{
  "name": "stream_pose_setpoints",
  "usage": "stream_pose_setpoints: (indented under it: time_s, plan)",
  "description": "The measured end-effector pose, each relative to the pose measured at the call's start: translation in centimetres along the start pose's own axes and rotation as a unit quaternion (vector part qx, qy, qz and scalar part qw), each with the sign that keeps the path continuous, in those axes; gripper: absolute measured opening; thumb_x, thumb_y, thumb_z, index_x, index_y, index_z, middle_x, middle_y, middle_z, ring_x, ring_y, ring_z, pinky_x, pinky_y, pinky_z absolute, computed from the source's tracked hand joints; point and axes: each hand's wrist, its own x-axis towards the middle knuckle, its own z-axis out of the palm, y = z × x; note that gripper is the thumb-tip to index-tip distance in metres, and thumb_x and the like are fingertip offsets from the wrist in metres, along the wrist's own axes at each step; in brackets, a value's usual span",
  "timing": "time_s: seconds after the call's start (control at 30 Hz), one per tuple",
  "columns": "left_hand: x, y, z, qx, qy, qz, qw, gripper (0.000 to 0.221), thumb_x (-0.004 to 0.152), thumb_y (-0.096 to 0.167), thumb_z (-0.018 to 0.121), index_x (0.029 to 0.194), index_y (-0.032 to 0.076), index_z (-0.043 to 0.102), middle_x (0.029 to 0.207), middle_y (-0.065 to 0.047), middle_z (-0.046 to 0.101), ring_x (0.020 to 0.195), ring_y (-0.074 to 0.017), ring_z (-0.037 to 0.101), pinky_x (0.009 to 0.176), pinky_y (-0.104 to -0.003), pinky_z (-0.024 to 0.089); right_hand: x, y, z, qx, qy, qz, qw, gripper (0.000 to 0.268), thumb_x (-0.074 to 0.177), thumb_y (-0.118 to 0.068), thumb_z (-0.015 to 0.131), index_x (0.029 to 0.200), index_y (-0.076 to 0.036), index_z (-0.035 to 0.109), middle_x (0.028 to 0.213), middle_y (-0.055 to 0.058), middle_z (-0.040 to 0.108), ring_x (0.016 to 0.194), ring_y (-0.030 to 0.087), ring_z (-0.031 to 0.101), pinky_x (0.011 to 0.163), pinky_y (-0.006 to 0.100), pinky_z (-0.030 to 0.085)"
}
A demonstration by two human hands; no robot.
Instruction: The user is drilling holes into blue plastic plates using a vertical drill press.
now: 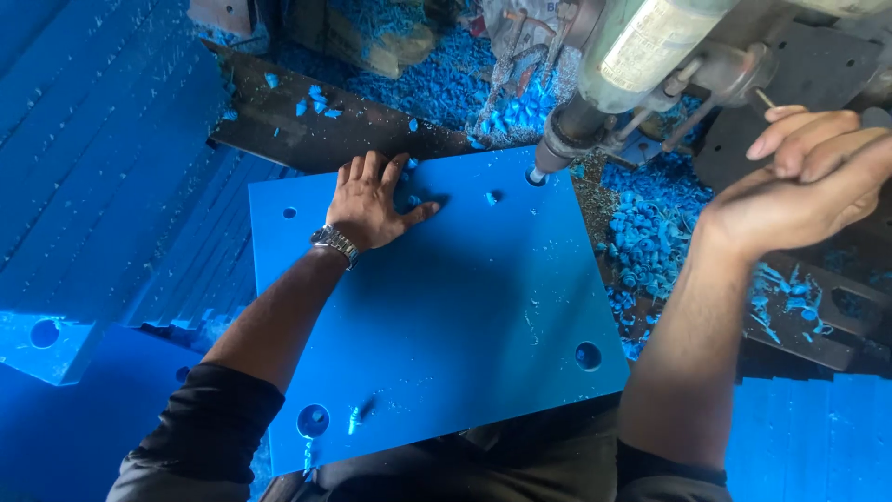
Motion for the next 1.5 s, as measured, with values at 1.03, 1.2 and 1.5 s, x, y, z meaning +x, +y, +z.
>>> stream_pose_setpoints:
  time_s: [1.03,1.2,1.5]
  plan:
    - [0.0,-0.4,0.5,-0.006,0.010,0.013,1.000,0.101,0.086,0.084,0.051,0.155,0.011,0.040,0.147,-0.026,0.040,0.135,-0.0425,0.037,0.113,-0.056,0.026,-1.3,0.4,-2.2,-0.009,-0.009,0.012,1.000,0.047,0.121,-0.017,0.032,0.075,-0.003,0.032,0.064,0.016,0.032,0.057,0.030,0.035,0.081,0.044,0.050]
    - [-0.3,-0.5,0.7,0.003,0.045,0.011,0.999,0.099,0.087,0.084,0.052,0.155,0.013,0.041,0.149,-0.026,0.040,0.137,-0.0442,0.036,0.115,-0.057,0.026,-0.6,0.9,-1.6,0.016,-0.001,-0.002,1.000,0.035,0.112,-0.013,0.034,0.077,-0.008,0.032,0.063,0.012,0.033,0.053,0.024,0.033,0.072,0.040,0.047]
    - [-0.6,-0.1,-0.1,-0.007,0.041,0.013,0.999,0.099,0.086,0.082,0.053,0.154,0.011,0.043,0.141,-0.022,0.046,0.131,-0.0400,0.042,0.112,-0.054,0.030,0.1,2.2,-5.2,-0.015,-0.041,0.023,0.999,0.041,0.114,-0.016,0.034,0.074,-0.008,0.031,0.064,0.013,0.032,0.058,0.027,0.035,0.075,0.041,0.048]
